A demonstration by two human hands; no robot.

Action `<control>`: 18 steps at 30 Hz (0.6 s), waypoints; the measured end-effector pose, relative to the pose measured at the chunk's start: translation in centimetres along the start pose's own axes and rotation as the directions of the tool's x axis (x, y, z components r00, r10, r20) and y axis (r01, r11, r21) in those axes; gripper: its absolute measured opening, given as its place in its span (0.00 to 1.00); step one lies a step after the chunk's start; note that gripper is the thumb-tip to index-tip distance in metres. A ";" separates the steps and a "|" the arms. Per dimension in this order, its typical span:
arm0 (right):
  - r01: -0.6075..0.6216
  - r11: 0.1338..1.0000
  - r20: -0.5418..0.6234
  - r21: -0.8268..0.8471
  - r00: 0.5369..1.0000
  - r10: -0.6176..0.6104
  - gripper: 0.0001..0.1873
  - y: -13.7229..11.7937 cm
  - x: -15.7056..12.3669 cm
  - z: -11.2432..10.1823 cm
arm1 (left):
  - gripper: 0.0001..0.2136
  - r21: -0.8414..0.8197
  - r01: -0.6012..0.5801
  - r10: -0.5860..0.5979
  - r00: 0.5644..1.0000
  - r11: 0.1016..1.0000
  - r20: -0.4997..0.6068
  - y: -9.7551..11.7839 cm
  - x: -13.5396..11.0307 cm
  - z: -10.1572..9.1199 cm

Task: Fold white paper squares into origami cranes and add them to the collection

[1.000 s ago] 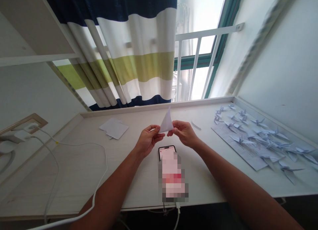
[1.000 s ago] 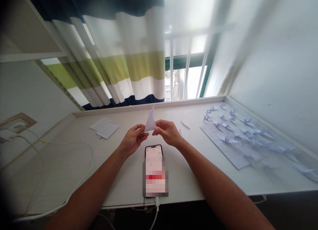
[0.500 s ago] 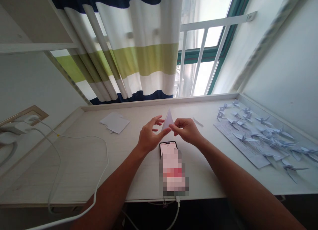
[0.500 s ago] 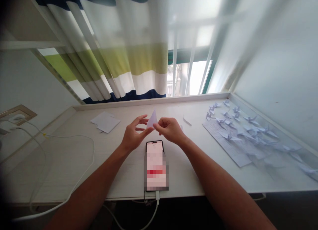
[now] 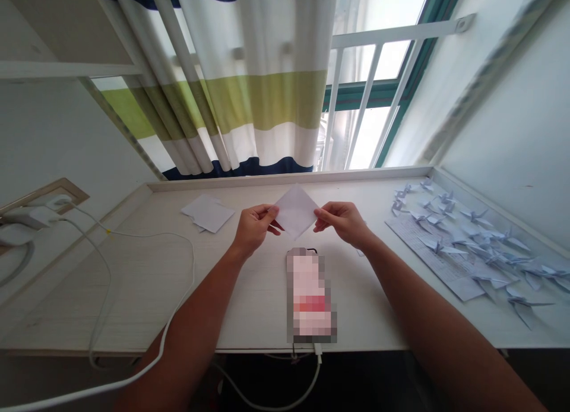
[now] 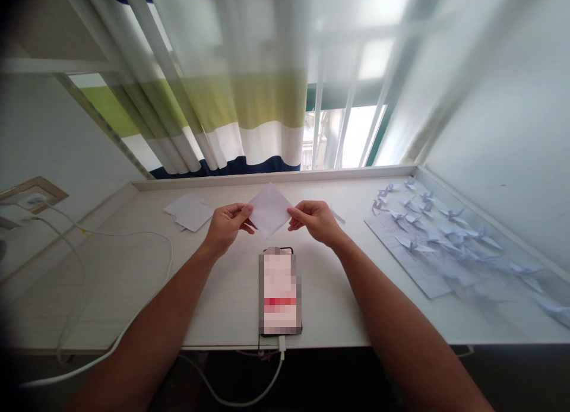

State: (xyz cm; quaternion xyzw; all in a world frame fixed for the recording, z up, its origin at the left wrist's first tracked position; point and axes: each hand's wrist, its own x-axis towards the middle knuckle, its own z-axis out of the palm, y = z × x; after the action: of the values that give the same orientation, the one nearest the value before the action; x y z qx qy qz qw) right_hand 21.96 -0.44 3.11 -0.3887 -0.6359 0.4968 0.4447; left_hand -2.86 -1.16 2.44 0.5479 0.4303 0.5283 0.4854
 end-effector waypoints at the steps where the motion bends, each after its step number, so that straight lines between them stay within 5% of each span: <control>1: -0.016 1.000 0.016 0.017 1.000 0.016 0.23 0.2 0.1 -0.1 | 0.22 -0.002 0.004 -0.004 1.000 1.000 0.007 0.0 0.1 -0.1; 11: 0.022 0.974 0.041 0.226 0.999 -0.032 0.22 0.8 0.4 -0.5 | 0.19 -0.101 0.099 -0.080 0.981 0.990 0.174 0.1 0.3 -1.1; 18: 0.065 0.974 0.089 0.217 0.992 -0.086 0.16 0.6 0.2 -0.9 | 0.17 -0.226 0.125 -0.071 0.970 0.966 0.235 0.1 0.3 -1.8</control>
State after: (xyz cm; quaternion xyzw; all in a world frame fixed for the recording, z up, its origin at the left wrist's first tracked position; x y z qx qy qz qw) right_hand 22.82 0.11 2.70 -0.2897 -0.6142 0.5633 0.4707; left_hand -4.63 -0.70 2.57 0.5195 0.3326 0.4862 0.6190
